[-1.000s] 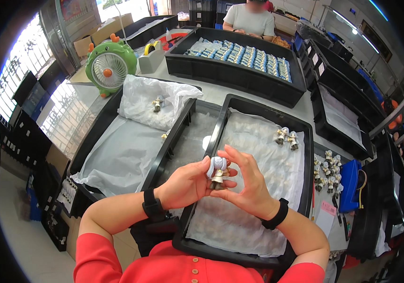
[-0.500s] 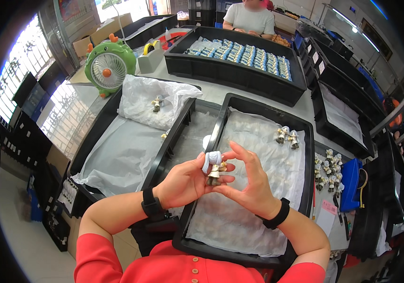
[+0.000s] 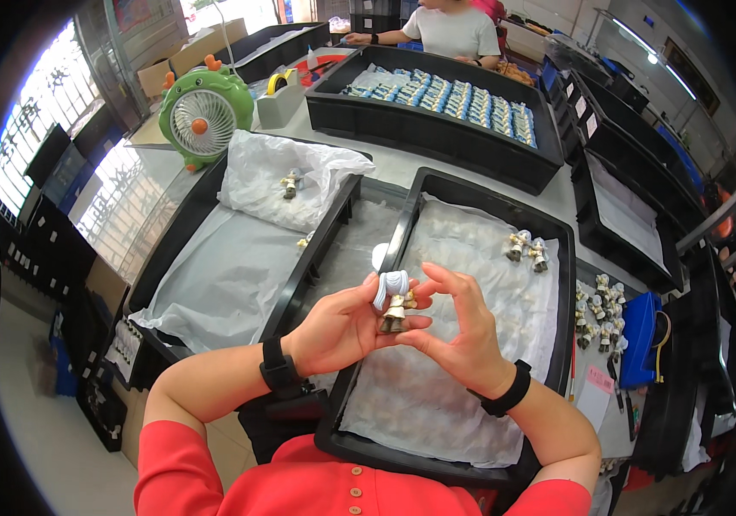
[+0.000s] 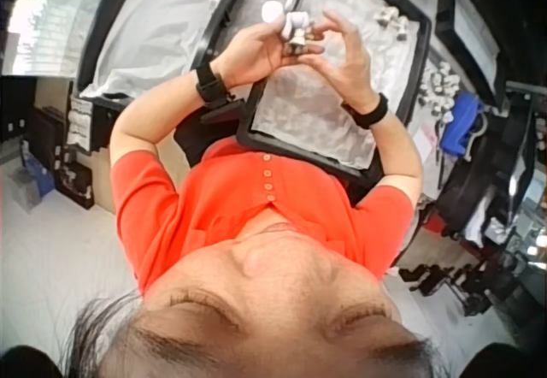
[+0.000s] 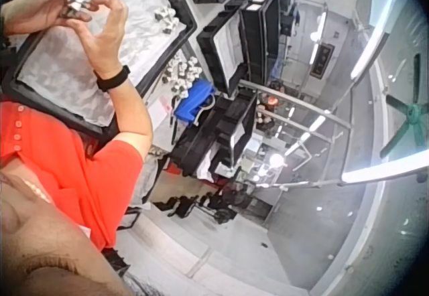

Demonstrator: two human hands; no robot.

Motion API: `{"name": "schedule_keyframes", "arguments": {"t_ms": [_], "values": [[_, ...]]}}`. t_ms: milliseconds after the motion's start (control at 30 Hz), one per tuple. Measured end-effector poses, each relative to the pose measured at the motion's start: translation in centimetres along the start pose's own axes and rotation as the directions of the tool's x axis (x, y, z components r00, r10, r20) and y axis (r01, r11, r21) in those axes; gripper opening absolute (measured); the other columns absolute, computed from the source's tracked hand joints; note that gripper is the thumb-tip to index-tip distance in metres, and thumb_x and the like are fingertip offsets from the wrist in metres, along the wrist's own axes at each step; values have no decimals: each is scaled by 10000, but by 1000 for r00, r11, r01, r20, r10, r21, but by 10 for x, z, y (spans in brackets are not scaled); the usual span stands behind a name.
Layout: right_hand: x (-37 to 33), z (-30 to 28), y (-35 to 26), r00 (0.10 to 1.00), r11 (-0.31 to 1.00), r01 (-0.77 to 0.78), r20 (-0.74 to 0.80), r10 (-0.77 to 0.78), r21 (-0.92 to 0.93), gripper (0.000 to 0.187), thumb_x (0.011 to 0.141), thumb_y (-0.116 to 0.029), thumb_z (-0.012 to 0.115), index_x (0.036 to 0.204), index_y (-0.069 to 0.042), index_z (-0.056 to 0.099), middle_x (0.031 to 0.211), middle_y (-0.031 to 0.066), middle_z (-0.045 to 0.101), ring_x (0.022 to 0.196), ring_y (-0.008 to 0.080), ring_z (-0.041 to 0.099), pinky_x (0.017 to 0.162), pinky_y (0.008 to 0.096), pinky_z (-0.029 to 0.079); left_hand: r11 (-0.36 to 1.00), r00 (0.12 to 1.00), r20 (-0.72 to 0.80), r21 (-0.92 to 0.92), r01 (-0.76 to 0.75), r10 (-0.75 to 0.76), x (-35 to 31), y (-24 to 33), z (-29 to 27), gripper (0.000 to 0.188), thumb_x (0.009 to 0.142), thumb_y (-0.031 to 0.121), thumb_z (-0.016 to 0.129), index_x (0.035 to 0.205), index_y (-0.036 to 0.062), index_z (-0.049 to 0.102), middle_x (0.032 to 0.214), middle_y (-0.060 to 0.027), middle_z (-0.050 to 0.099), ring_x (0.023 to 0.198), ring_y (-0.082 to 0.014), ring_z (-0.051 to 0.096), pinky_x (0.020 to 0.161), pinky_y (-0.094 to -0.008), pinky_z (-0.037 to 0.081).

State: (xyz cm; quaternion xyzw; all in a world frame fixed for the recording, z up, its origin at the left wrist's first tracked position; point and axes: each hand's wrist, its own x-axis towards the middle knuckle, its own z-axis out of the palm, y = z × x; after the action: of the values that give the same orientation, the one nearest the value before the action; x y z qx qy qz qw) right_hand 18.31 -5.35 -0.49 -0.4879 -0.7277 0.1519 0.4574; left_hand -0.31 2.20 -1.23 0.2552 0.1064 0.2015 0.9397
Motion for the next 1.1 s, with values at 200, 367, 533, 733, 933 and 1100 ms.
{"name": "schedule_keyframes", "arguments": {"t_ms": [200, 367, 533, 733, 933, 1100], "values": [[0, -2, 0, 1000, 1000, -22, 6, 22, 2, 714, 667, -117, 812, 1289, -55, 467, 1054, 94, 583, 979, 226, 582, 875, 346, 454, 999, 999, -28, -29, -40, 39, 1, -1, 3, 397, 1022, 334, 301, 1275, 45, 397, 1283, -150, 488, 1136, -272, 550, 989, -423, 431], [3, -2, -3, 999, 999, -36, 31, 36, -17, 645, 716, -141, 784, 1278, -54, 479, 1055, 98, 605, 990, 224, 587, 891, 345, 445, 997, 997, -39, 35, -69, 70, -4, 1, 2, 400, 1006, 369, 364, 1298, 97, 390, 1198, -106, 523, 1092, -244, 569, 964, -395, 446], [2, -7, -1, 996, 996, -88, -28, 89, 21, 572, 779, -128, 729, 1286, -61, 472, 1040, 97, 632, 997, 207, 595, 926, 344, 424, 965, 967, -130, 172, -196, 220, -13, 31, 27, 423, 942, 419, 518, 1243, 133, 442, 1028, -30, 542, 942, -197, 608, 879, -383, 487], [2, -8, -4, 994, 994, -95, -46, 98, 55, 536, 808, -104, 695, 1287, -44, 463, 1026, 104, 639, 990, 200, 593, 931, 341, 416, 746, 902, -286, 663, -56, 323, -19, 115, 19, 397, 895, 379, 622, 1125, 88, 478, 904, -24, 572, 755, -168, 649, 696, -327, 545], [5, -8, -3, 991, 989, -105, -66, 112, 105, 508, 811, -82, 672, 1276, -31, 474, 1003, 100, 635, 964, 184, 589, 901, 330, 427, 261, 684, -538, 841, 474, 492, -14, 160, -121, 494, 771, 425, 748, 976, 4, 587, 802, -60, 619, 690, -156, 627, 564, -265, 482], [3, -8, 1, 988, 981, -133, -62, 143, 139, 494, 815, -76, 660, 1272, -28, 478, 992, 92, 633, 948, 172, 589, 871, 321, 438, 9, 646, -458, 820, 573, 611, 1, 134, -164, 673, 683, 492, 783, 1039, -45, 586, 834, -150, 632, 637, -200, 605, 568, -314, 488]]}}
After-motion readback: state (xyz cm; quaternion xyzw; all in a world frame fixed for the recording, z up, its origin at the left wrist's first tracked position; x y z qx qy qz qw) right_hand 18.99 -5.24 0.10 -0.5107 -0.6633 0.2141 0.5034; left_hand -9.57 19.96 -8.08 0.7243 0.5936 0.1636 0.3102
